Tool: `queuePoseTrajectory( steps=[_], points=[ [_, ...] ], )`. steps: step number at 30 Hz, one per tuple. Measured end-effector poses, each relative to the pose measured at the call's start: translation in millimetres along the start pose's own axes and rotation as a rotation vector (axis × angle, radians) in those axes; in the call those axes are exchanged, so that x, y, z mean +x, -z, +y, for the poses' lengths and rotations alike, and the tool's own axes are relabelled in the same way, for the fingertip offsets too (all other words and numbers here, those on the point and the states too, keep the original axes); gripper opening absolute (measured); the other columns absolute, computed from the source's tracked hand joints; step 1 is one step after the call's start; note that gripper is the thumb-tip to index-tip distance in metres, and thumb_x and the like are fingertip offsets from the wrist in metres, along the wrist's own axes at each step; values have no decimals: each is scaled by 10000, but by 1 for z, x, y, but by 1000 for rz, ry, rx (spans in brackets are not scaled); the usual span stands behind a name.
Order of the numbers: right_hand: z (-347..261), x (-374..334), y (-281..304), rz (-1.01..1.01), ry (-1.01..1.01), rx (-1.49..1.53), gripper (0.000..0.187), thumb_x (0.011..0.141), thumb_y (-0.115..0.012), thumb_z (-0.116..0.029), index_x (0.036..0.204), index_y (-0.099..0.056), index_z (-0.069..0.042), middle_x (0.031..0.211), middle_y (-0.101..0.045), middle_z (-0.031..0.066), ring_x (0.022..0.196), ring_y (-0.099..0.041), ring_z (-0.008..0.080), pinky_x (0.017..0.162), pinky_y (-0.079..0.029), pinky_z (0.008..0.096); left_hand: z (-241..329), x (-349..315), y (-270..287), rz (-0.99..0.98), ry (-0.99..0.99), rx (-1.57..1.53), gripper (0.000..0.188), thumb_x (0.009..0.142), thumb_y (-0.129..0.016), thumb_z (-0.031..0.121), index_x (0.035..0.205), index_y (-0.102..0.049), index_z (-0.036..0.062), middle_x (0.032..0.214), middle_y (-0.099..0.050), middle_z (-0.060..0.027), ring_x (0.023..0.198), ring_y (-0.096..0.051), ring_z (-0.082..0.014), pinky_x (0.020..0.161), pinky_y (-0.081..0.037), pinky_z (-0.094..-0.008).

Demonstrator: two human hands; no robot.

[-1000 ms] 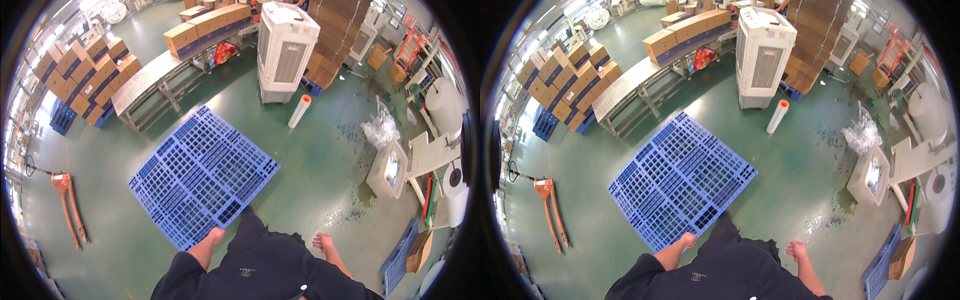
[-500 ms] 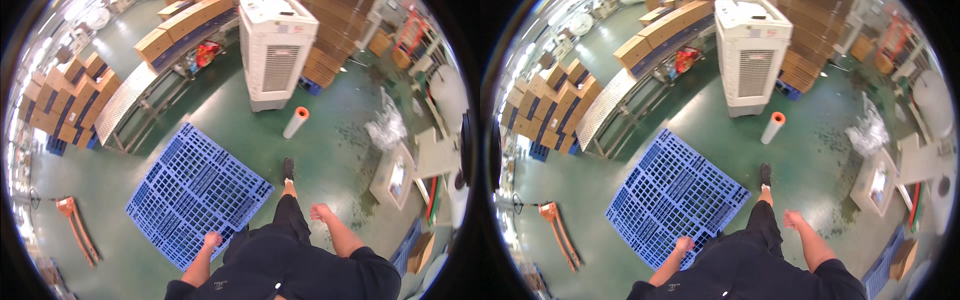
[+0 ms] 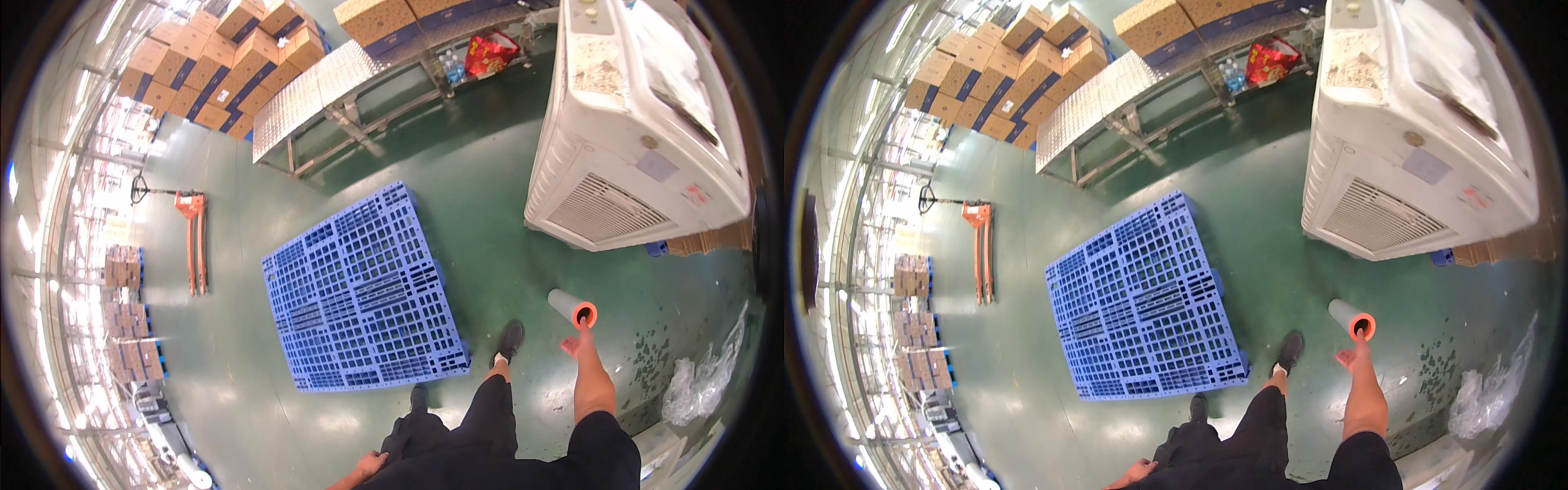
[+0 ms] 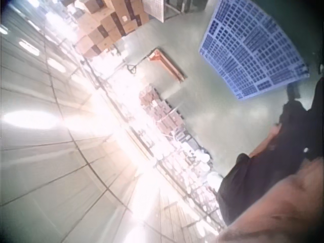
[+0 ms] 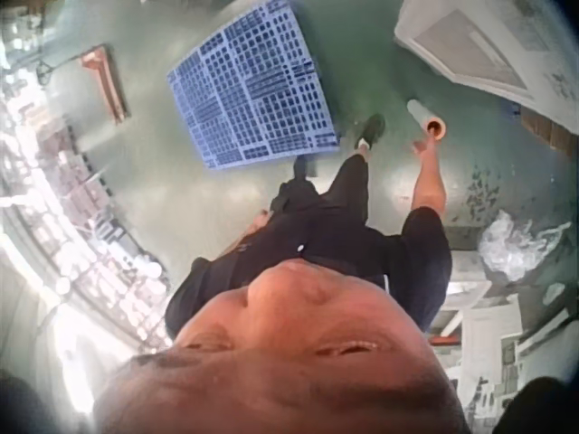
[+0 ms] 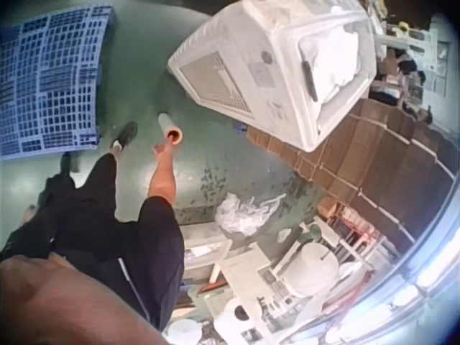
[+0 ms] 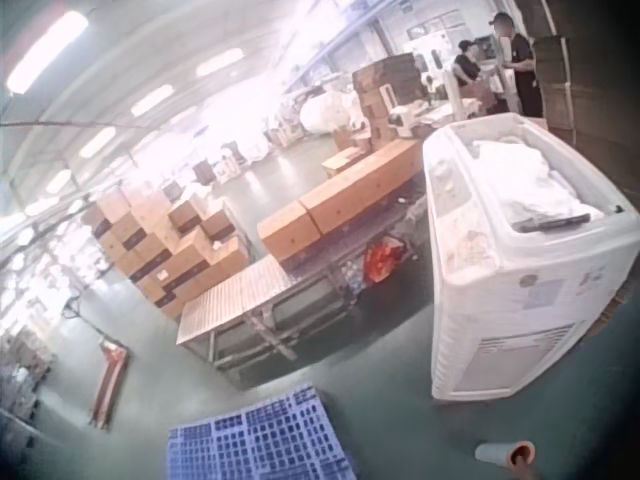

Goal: The person uses a manual pallet jack to move a pallet of shrink-wrapped boxes. They then manually lift and stack individual boxes onto a metal table and a blue plastic pallet. The person also handles a roll of plastic wrap and a blue pallet.

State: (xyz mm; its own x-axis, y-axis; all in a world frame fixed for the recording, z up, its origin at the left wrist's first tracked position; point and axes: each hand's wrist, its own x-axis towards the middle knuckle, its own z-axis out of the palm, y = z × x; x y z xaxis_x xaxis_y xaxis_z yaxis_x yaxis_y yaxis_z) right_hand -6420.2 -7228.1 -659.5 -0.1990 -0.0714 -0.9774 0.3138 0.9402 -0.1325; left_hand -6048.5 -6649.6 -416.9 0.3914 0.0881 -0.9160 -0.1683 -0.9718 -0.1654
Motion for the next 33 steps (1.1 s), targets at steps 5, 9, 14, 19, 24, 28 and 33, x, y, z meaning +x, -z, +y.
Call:
queuePoseTrajectory(
  steps=[5,9,14,19,24,28,33],
  points=[
    [-27,97,6,-68,21,163,506,925,-601,-445,1278,-483,-102,1047,-547,157,860,-581,308,799,-551,510,58,-46,-40,62,107,26,635,875,-540,534,1132,-630,-40,1100,-654,-276,1099,-608,-407,963,-466,-443],
    [-27,110,-2,-23,97,152,348,945,-533,-277,1249,-505,-109,930,-584,126,800,-596,273,729,-569,481,77,-66,-62,45,65,-52,578,873,-574,500,1111,-639,-23,1078,-666,-257,1061,-625,-397,937,-482,-437],
    [30,79,-37,235,902,-1316,228,787,-574,-90,987,-675,-44,872,-692,205,724,-691,322,679,-560,432,85,-70,-85,22,-167,-172,492,901,-567,439,1092,-649,-6,1060,-681,-222,1023,-645,-372,905,-495,-428],
    [100,-163,-68,-161,1209,-1801,237,749,-607,-149,917,-675,5,841,-687,235,827,-681,397,739,-539,486,82,-51,-126,135,-305,-329,454,907,-571,415,1036,-661,-10,1003,-691,-209,978,-664,-335,873,-506,-402],
    [192,-349,-32,-735,1558,-2009,235,748,-598,-171,927,-617,-21,758,-664,226,744,-660,413,683,-523,513,88,-45,-124,-189,-274,-1205,644,930,-524,559,1322,-514,48,1239,-608,-197,1133,-589,-324,946,-465,-460],
    [269,-467,31,-1208,1787,-2096,452,764,-652,-238,1160,-564,-39,804,-669,159,745,-672,339,644,-519,463,59,-132,-75,-350,-626,-2015,827,927,-437,661,1438,-323,21,1419,-439,-205,1303,-446,-318,1082,-366,-467],
    [375,-544,95,-1972,1591,-2231,580,819,-709,-328,1305,-533,-64,909,-652,96,877,-656,249,739,-524,368,-71,-152,-127,-51,-952,-2202,650,1008,-373,520,1402,-400,3,1311,-556,-177,1163,-577,-312,1017,-464,-460]
  ],
)
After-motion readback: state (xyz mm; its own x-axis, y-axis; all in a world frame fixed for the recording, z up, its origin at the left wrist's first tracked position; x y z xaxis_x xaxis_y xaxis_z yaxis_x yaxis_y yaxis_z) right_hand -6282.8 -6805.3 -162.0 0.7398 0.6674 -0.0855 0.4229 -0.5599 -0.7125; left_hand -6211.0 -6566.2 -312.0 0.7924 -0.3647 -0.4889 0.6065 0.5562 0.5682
